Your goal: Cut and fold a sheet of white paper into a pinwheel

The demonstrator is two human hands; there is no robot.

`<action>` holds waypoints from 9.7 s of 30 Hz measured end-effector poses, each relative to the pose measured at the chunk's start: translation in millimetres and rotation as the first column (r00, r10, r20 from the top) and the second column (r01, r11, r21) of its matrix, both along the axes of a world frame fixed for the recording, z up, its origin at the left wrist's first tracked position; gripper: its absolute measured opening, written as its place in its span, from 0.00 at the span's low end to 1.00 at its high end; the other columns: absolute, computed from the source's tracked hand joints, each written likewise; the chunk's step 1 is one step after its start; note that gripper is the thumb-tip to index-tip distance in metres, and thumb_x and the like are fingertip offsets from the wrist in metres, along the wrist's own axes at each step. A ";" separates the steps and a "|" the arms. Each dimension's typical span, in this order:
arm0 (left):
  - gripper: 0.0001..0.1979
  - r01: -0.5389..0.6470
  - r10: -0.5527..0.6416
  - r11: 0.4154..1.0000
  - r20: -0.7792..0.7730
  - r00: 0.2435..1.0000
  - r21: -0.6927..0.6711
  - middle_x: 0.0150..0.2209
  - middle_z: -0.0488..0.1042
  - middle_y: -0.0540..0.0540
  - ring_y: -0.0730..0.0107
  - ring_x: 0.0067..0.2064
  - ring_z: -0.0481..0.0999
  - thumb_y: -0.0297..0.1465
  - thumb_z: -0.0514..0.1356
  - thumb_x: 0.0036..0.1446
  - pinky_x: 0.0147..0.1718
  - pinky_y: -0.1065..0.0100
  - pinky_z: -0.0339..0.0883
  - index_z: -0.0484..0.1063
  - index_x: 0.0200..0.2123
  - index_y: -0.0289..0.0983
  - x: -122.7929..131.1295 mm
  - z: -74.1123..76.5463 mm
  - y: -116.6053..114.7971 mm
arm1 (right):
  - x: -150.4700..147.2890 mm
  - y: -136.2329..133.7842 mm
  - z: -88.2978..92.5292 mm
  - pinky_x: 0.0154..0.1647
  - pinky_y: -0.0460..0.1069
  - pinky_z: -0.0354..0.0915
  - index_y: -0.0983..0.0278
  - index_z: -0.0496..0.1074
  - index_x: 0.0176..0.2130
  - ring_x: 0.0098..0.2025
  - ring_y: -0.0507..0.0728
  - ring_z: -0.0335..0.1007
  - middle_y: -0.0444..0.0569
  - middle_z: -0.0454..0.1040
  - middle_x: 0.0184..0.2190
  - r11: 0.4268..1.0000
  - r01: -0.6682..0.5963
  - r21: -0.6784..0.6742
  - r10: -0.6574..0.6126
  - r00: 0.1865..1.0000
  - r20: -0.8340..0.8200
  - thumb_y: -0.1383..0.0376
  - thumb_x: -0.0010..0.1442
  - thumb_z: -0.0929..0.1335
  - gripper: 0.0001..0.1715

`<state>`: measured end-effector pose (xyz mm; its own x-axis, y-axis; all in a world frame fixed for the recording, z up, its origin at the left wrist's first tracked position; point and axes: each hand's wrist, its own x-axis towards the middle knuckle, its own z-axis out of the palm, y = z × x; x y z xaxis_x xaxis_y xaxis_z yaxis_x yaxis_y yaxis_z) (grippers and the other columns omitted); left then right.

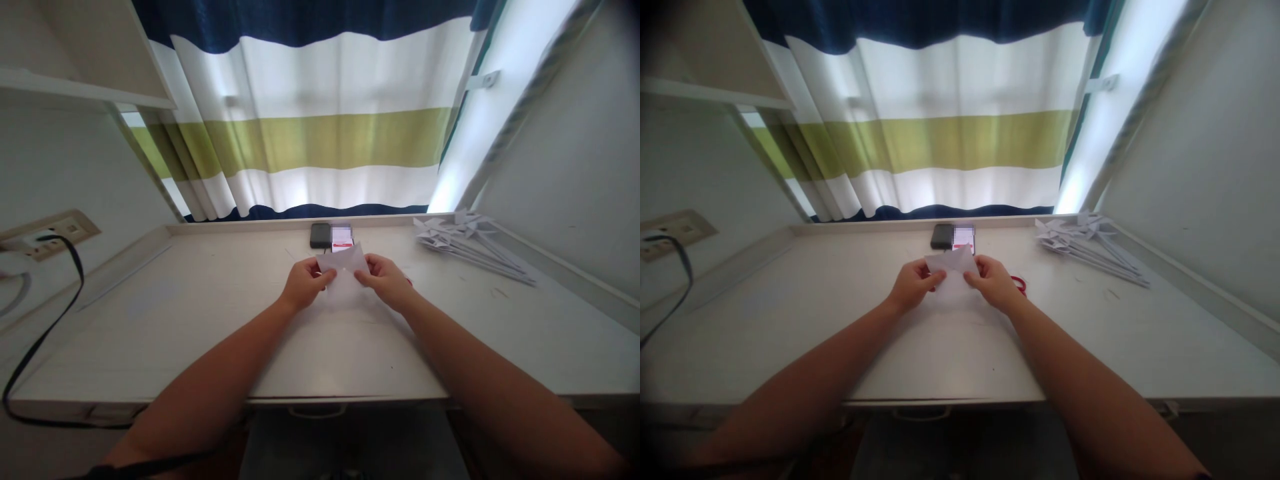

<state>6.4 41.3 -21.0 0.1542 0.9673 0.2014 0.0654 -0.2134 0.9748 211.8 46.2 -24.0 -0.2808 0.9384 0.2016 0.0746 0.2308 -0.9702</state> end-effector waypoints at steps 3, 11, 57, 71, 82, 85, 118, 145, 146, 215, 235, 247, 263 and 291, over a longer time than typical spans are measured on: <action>0.16 -0.018 0.018 1.000 -0.019 1.000 0.011 0.29 0.77 0.45 0.72 0.27 0.73 0.36 0.69 0.44 0.22 0.73 0.66 0.77 0.35 0.32 -0.3 1.4 0.0 | 1.5 -0.6 -1.8 0.33 0.50 0.69 0.63 0.70 0.40 0.32 0.56 0.73 0.46 0.76 0.31 0.999 0.042 0.026 -0.042 0.999 -0.006 0.59 0.51 0.72 0.17; 0.17 0.049 -0.049 0.996 0.000 0.999 -0.078 0.27 0.77 0.46 0.71 0.26 0.74 0.39 0.69 0.43 0.24 0.71 0.69 0.76 0.32 0.33 -2.2 2.2 -0.4 | -0.7 -0.7 -1.3 0.34 0.51 0.71 0.62 0.66 0.41 0.35 0.57 0.75 0.49 0.78 0.33 0.989 0.118 0.087 -0.123 0.991 0.051 0.55 0.53 0.70 0.20; 0.20 -0.276 0.351 0.935 0.448 0.823 -0.224 0.29 0.75 0.47 0.77 0.28 0.73 0.37 0.72 0.40 0.27 0.74 0.67 0.74 0.35 0.33 -11.2 12.1 5.1 | 1.3 -25.6 17.0 0.21 0.45 0.61 0.65 0.71 0.32 0.24 0.55 0.73 0.50 0.77 0.23 0.970 -0.046 -0.238 0.142 0.902 0.407 0.54 0.50 0.72 0.17; 0.20 -0.288 0.327 0.945 0.421 0.846 -0.155 0.29 0.75 0.46 0.75 0.28 0.74 0.37 0.72 0.40 0.29 0.71 0.70 0.74 0.35 0.31 -9.0 10.8 3.8 | -3.9 -35.9 26.6 0.21 0.46 0.60 0.64 0.68 0.24 0.21 0.52 0.68 0.47 0.74 0.19 0.953 -0.158 -0.257 0.249 0.893 0.374 0.57 0.54 0.67 0.14; 0.20 -0.289 0.307 0.952 0.364 0.879 -0.106 0.28 0.75 0.46 0.73 0.28 0.74 0.38 0.71 0.40 0.29 0.69 0.71 0.74 0.34 0.31 -5.5 8.8 1.8 | -4.7 -32.6 19.8 0.18 0.44 0.56 0.64 0.67 0.23 0.18 0.50 0.65 0.46 0.73 0.18 0.950 -0.173 -0.261 0.255 0.913 0.320 0.55 0.57 0.66 0.17; 0.20 -0.290 0.305 0.952 0.360 0.882 -0.097 0.27 0.75 0.46 0.73 0.27 0.74 0.38 0.71 0.40 0.29 0.69 0.71 0.74 0.34 0.31 -4.9 9.5 1.5 | -4.2 -31.8 18.1 0.17 0.44 0.56 0.64 0.67 0.23 0.18 0.50 0.65 0.47 0.73 0.18 0.949 -0.177 -0.262 0.258 0.912 0.319 0.55 0.57 0.66 0.18; 0.18 -0.325 0.330 0.943 0.335 0.883 -0.073 0.27 0.75 0.46 0.72 0.27 0.75 0.37 0.70 0.42 0.29 0.69 0.72 0.75 0.33 0.30 -4.5 8.4 1.8 | -6.4 -30.5 13.3 0.14 0.43 0.58 0.64 0.69 0.29 0.19 0.52 0.69 0.45 0.74 0.18 0.963 -0.138 -0.233 0.219 0.902 0.371 0.52 0.56 0.68 0.17; 0.19 -0.349 0.347 0.935 0.344 0.873 -0.060 0.28 0.76 0.46 0.72 0.28 0.75 0.37 0.70 0.42 0.30 0.68 0.73 0.75 0.35 0.30 -2.7 11.6 -1.3 | -11.4 -34.1 20.5 0.15 0.44 0.59 0.65 0.72 0.27 0.15 0.50 0.65 0.46 0.74 0.16 0.982 -0.043 -0.184 0.130 0.860 0.494 0.48 0.53 0.70 0.21; 0.19 -0.349 0.347 0.935 0.345 0.872 -0.059 0.28 0.76 0.46 0.72 0.28 0.75 0.37 0.70 0.42 0.30 0.68 0.72 0.75 0.35 0.30 -2.6 11.3 -1.1 | -11.3 -33.6 19.6 0.15 0.44 0.59 0.65 0.72 0.27 0.14 0.50 0.65 0.46 0.74 0.16 0.983 -0.042 -0.181 0.128 0.859 0.496 0.49 0.53 0.70 0.21; 0.15 -0.350 0.309 0.931 0.283 0.908 0.106 0.24 0.74 0.48 0.72 0.25 0.72 0.37 0.69 0.44 0.25 0.70 0.67 0.74 0.31 0.31 -1.8 10.7 -6.2 | -12.9 -28.6 8.1 0.16 0.44 0.61 0.63 0.65 0.25 0.19 0.54 0.71 0.45 0.73 0.16 0.988 -0.002 -0.155 0.073 0.889 0.453 0.46 0.49 0.72 0.24; 0.12 -0.320 0.272 0.935 0.270 0.924 0.150 0.21 0.72 0.50 0.73 0.24 0.71 0.36 0.68 0.45 0.25 0.71 0.66 0.73 0.27 0.33 0.8 13.0 -10.4 | -14.2 -31.9 6.8 0.17 0.44 0.61 0.63 0.64 0.24 0.19 0.55 0.72 0.45 0.72 0.15 0.992 -0.007 -0.123 0.059 0.903 0.426 0.49 0.51 0.71 0.22; 0.12 -0.325 0.281 0.930 0.237 0.930 0.169 0.22 0.73 0.48 0.71 0.25 0.71 0.36 0.67 0.46 0.25 0.70 0.65 0.74 0.28 0.33 -0.3 13.5 -11.1 | -16.1 -34.5 10.1 0.17 0.44 0.62 0.63 0.64 0.24 0.19 0.54 0.72 0.45 0.72 0.16 0.994 -0.015 -0.105 0.059 0.900 0.432 0.50 0.50 0.72 0.22; 0.12 -0.280 0.243 0.936 0.181 0.953 0.214 0.22 0.72 0.49 0.71 0.26 0.71 0.38 0.67 0.47 0.25 0.70 0.64 0.73 0.27 0.34 0.5 8.1 -11.2 | -16.6 -33.5 7.3 0.19 0.45 0.63 0.62 0.62 0.25 0.20 0.56 0.73 0.43 0.71 0.16 0.993 -0.018 -0.115 0.066 0.898 0.435 0.48 0.50 0.71 0.23; 0.12 -0.247 0.210 0.953 0.206 0.956 0.175 0.22 0.73 0.49 0.72 0.25 0.71 0.37 0.67 0.47 0.25 0.70 0.65 0.73 0.28 0.33 3.6 9.2 -12.9 | -18.5 -33.3 3.5 0.18 0.45 0.63 0.62 0.62 0.24 0.20 0.55 0.73 0.43 0.70 0.15 0.996 0.003 -0.089 0.033 0.913 0.407 0.49 0.50 0.72 0.23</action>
